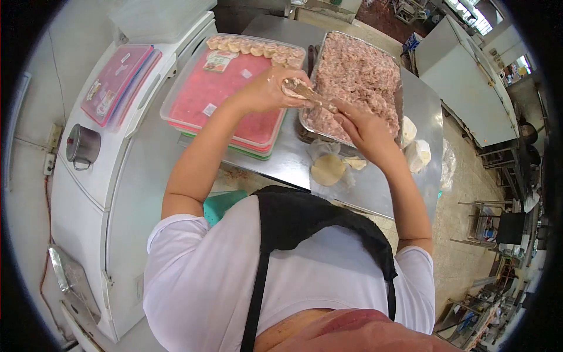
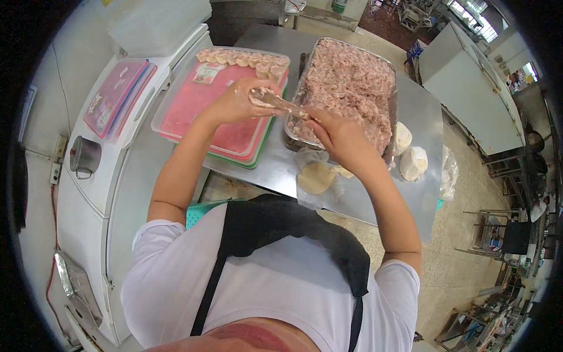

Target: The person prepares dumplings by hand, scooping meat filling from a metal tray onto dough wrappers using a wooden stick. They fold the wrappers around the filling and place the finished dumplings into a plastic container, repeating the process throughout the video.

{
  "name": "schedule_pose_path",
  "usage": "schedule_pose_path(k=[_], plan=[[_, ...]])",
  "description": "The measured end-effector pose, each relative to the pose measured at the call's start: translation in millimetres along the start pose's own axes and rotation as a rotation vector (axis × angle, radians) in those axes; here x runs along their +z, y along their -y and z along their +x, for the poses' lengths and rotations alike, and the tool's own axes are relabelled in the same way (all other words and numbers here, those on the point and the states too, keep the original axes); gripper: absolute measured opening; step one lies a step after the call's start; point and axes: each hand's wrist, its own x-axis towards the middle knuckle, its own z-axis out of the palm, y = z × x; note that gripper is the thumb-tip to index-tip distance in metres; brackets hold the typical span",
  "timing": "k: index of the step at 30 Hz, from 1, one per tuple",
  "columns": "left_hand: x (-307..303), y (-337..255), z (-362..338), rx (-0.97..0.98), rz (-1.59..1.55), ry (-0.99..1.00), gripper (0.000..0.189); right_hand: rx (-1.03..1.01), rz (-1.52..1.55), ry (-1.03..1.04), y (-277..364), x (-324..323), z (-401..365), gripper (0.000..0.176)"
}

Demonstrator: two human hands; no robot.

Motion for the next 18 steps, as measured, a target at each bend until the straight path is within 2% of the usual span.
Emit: schedule_pose_path(k=[1, 2, 6, 8, 9, 11, 12, 14, 15, 17, 18], plan=[[-8.3, 8.3, -3.4, -0.075, 0.027, -0.005, 0.047, 0.089, -0.031, 0.051, 4.6, 4.0, 5.4, 0.027], [-17.5, 16.9, -7.1, -0.152, 0.053, -0.012, 0.046, 0.08, -0.034, 0.052, 2.9, 9.3, 8.3, 0.027], [-63.7, 56.1, -27.3, -0.14, 0.17, -0.06, 0.043, 0.119, 0.026, 0.002, -15.0, 15.7, -6.1, 0.027], [-82.9, 81.2, -25.7, -0.251, 0.205, -0.104, 0.041, 0.323, 0.188, -0.09, -28.8, 21.6, -30.9, 0.03], [-86.6, 92.1, -21.9, -0.248, 0.206, -0.096, 0.041, 0.33, 0.189, -0.095, -40.3, 25.1, -45.4, 0.03], [-91.4, 111.3, -13.6, -0.139, 0.335, -0.155, 0.043, 0.556, 0.35, -0.195, -59.1, 30.5, -73.7, 0.031], [-91.2, 116.1, -7.9, -0.134, 0.338, -0.147, 0.043, 0.562, 0.352, -0.203, -55.7, 29.1, -84.1, 0.031], [-85.3, 121.9, 7.6, -0.149, 0.446, -0.217, 0.052, 0.787, 0.581, -0.286, -46.9, 24.7, -105.3, 0.03], [-81.7, 126.2, 15.0, -0.143, 0.446, -0.211, 0.052, 0.791, 0.581, -0.294, -49.3, 26.2, -117.6, 0.03], [-74.4, 135.3, 28.6, -0.131, 0.46, -0.294, 0.068, 0.863, 0.633, -0.367, -58.1, 32.6, -139.2, 0.03], [-71.9, 140.0, 34.5, -0.129, 0.46, -0.288, 0.068, 0.867, 0.634, -0.371, -58.5, 30.7, -143.9, 0.03]])
